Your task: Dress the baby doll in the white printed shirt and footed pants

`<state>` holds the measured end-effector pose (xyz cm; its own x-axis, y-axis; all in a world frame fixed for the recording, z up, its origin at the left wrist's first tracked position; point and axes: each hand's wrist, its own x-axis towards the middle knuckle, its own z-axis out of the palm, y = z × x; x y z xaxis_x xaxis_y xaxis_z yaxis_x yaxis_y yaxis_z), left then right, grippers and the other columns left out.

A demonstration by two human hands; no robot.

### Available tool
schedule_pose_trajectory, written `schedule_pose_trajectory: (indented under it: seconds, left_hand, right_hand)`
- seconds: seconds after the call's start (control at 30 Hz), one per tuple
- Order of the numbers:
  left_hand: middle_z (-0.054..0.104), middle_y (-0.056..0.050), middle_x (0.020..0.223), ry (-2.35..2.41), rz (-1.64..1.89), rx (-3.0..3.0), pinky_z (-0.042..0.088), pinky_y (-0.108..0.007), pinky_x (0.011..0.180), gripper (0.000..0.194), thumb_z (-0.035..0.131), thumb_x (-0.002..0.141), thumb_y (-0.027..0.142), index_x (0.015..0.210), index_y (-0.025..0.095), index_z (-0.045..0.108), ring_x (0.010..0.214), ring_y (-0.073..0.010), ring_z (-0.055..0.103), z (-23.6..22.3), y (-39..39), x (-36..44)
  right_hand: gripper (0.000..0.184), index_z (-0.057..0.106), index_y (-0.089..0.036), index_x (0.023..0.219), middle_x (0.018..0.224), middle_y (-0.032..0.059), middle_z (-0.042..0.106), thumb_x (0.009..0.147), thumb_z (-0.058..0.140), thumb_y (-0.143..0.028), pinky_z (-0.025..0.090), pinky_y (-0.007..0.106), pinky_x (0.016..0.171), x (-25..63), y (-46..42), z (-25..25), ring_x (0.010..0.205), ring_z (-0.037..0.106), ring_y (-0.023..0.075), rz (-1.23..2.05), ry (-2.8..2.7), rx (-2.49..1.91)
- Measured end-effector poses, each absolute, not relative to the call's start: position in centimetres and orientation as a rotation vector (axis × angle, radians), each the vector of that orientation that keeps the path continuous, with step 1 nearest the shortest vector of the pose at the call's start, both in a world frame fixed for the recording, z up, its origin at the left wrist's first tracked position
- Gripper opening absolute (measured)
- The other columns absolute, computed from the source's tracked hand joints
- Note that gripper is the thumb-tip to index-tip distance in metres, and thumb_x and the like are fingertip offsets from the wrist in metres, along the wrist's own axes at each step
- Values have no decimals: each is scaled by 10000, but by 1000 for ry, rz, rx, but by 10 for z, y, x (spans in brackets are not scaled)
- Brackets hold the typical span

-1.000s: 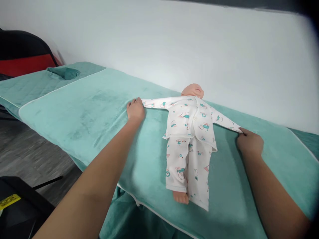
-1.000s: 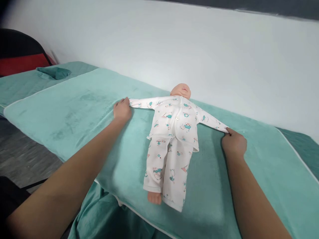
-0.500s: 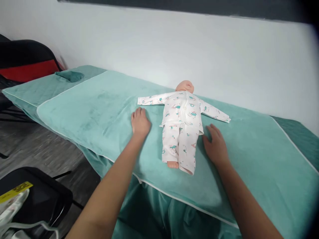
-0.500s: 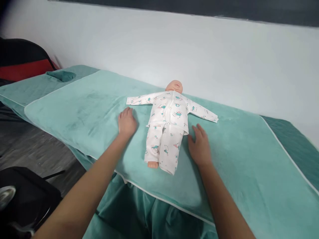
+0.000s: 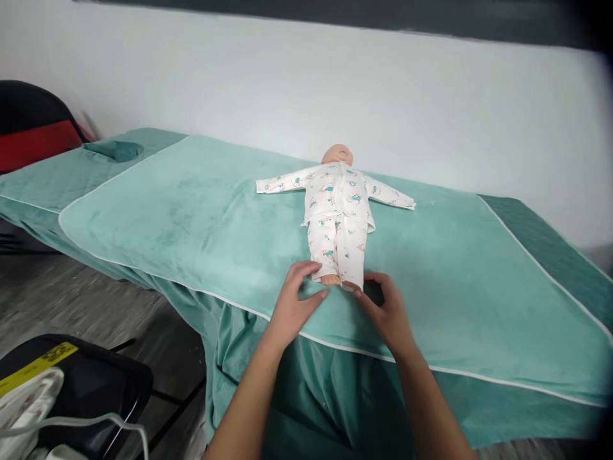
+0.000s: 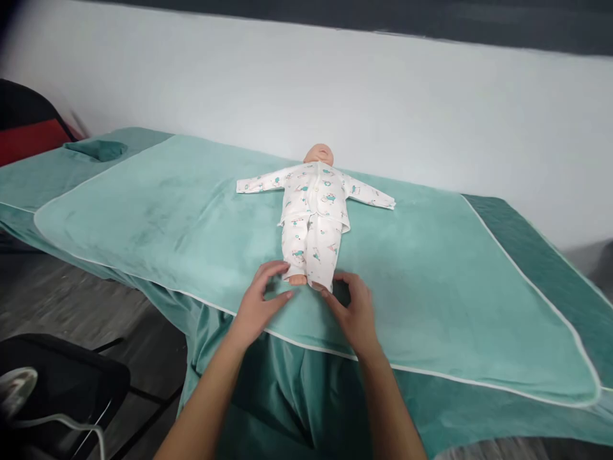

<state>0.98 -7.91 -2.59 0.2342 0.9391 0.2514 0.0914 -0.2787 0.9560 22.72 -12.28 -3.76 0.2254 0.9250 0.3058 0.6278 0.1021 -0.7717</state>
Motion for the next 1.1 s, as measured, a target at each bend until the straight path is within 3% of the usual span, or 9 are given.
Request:
schedule_pose_trajectory:
  seconds: [0.1, 0.23, 0.53, 0.87, 1.1]
  left_hand:
    - [573, -84, 1215, 1169, 1192, 1766, 469, -431, 1055, 462, 788, 788, 215, 1230, 274, 668, 1158, -236, 592, -30, -78, 26]
    - [577, -60, 1047, 1261, 1239, 1937, 498, -399, 932, 286, 719, 867, 257, 1153, 273, 712, 998, -215, 603, -29, -71, 38]
    - [509, -16, 935, 1288, 1484, 1737, 505, -277, 758, 166, 672, 853, 161, 990, 241, 720, 795, -137, 547, -16, -57, 15]
    - [501, -29, 912, 1245, 1539, 1990, 493, -298, 721, 211, 550, 939, 146, 1019, 261, 708, 802, -153, 547, -40, -69, 14]
    - [605, -58, 1018, 1122, 1457, 2103, 522, -322, 853, 378, 476, 956, 84, 1237, 264, 653, 980, -178, 597, -46, -85, 15]
  right_hand:
    - [379, 661, -219, 972, 985, 50, 703, 848, 712, -573, 422, 386, 847, 222, -115, -34, 944, 600, 241, 300, -1504, -1669]
    - [360, 679, -222, 866, 879, 30, 711, 880, 666, -581, 384, 353, 786, 219, -110, -35, 865, 580, 223, 253, -1517, -1677]
    - [311, 666, -222, 759, 712, -9, 618, 920, 619, -484, 373, 315, 697, 219, -111, -36, 712, 524, 176, 348, -1336, -1625]
    - [280, 600, -227, 736, 838, 14, 679, 962, 616, -392, 395, 366, 790, 225, -124, -41, 809, 582, 192, 264, -1573, -1484]
    - [233, 619, -226, 791, 875, 8, 707, 977, 604, -365, 400, 371, 815, 222, -125, -45, 832, 603, 188, 183, -1577, -1540]
